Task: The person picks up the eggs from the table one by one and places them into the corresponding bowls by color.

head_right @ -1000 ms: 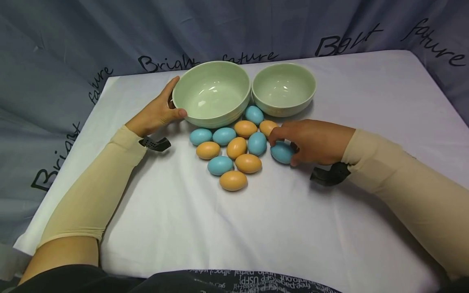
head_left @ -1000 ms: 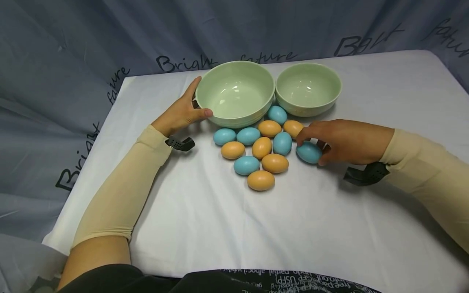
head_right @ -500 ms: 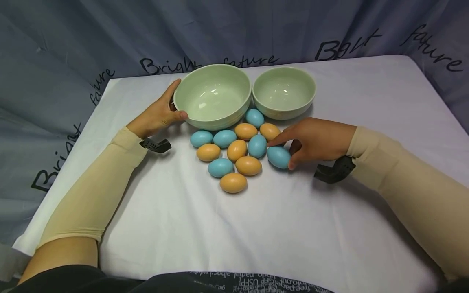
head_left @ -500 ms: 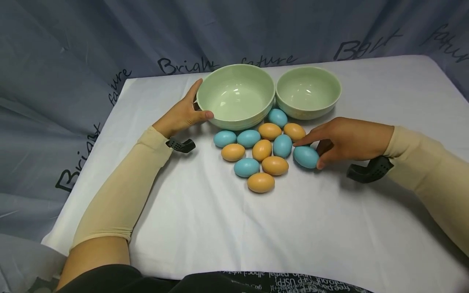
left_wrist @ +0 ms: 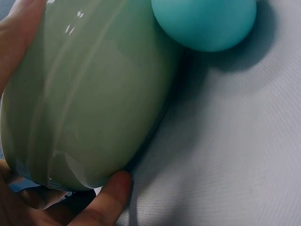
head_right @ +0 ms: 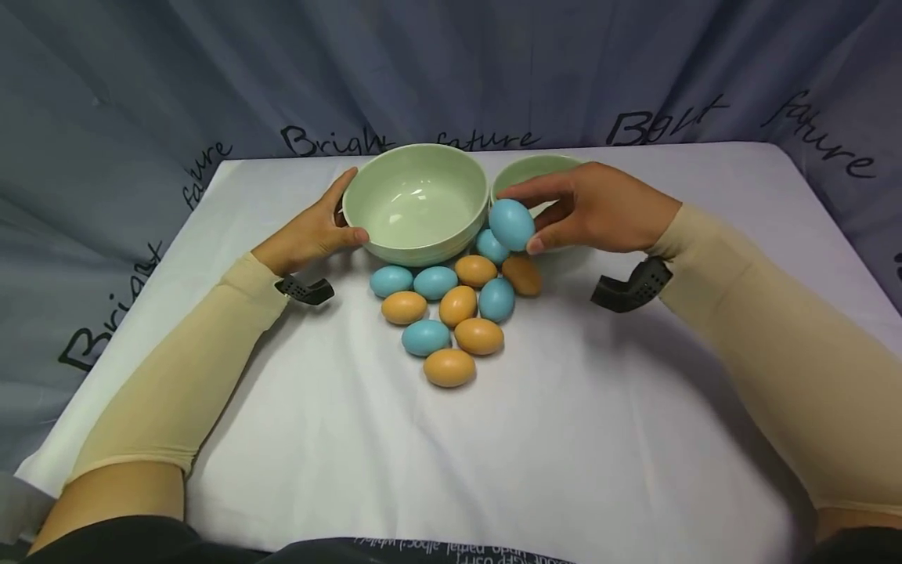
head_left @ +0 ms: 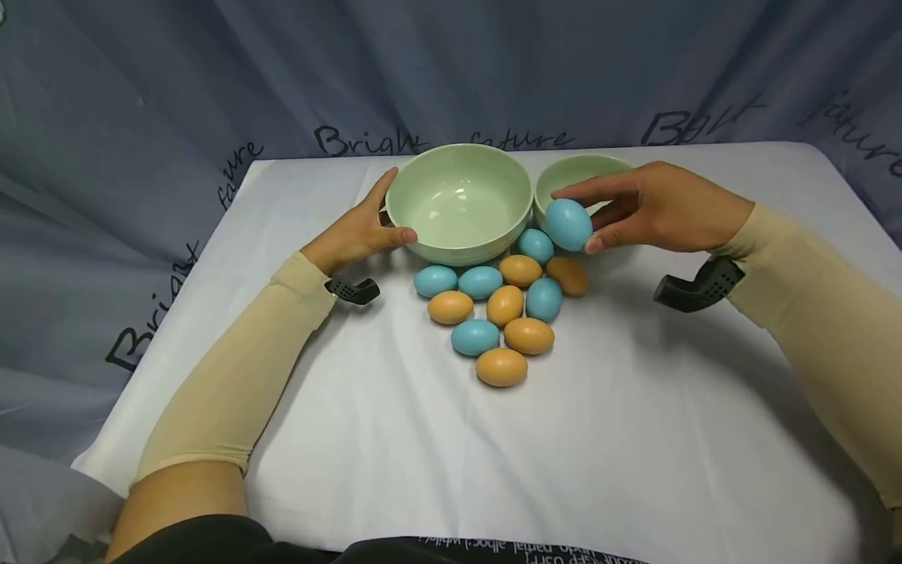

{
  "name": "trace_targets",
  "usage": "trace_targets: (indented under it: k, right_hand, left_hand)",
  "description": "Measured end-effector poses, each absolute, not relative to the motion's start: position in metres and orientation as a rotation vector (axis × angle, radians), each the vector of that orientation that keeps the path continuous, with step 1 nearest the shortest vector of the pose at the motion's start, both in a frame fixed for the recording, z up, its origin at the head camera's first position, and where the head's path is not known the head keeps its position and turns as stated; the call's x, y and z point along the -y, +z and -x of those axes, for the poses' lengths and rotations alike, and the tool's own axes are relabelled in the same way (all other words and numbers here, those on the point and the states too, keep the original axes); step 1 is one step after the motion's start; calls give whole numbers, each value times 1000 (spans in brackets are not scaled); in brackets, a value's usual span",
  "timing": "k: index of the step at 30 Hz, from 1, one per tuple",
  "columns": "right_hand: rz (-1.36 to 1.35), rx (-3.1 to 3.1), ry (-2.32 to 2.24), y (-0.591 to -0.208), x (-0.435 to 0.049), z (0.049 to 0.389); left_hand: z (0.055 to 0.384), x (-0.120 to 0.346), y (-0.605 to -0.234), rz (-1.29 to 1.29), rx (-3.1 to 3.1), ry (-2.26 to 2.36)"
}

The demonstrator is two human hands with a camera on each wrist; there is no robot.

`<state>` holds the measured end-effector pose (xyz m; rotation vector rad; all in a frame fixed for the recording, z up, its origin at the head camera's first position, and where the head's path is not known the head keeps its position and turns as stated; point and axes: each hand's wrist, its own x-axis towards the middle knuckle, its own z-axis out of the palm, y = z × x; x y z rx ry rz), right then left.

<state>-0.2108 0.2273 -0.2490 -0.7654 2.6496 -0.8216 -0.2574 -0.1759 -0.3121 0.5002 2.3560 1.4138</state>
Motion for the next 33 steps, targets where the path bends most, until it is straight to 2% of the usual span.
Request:
trace_targets:
  k: [9,16,25,33]
  right_hand:
    - [912,-2559,-827,-246,-183,275]
    - [1012,-2443,-787,-250,-133,305]
    - [1110,-2294,-552,-271,-81,304]
    - [1124,-2285,-334,-280,-67,306]
  left_hand:
    - [255,177,-317,-449,-2366,1397]
    - [255,176,-313,-431,-2392,1371]
    - [257,173,-313,-458,-2385,1387]
    - [260,167,-313,-473,-2398,1379]
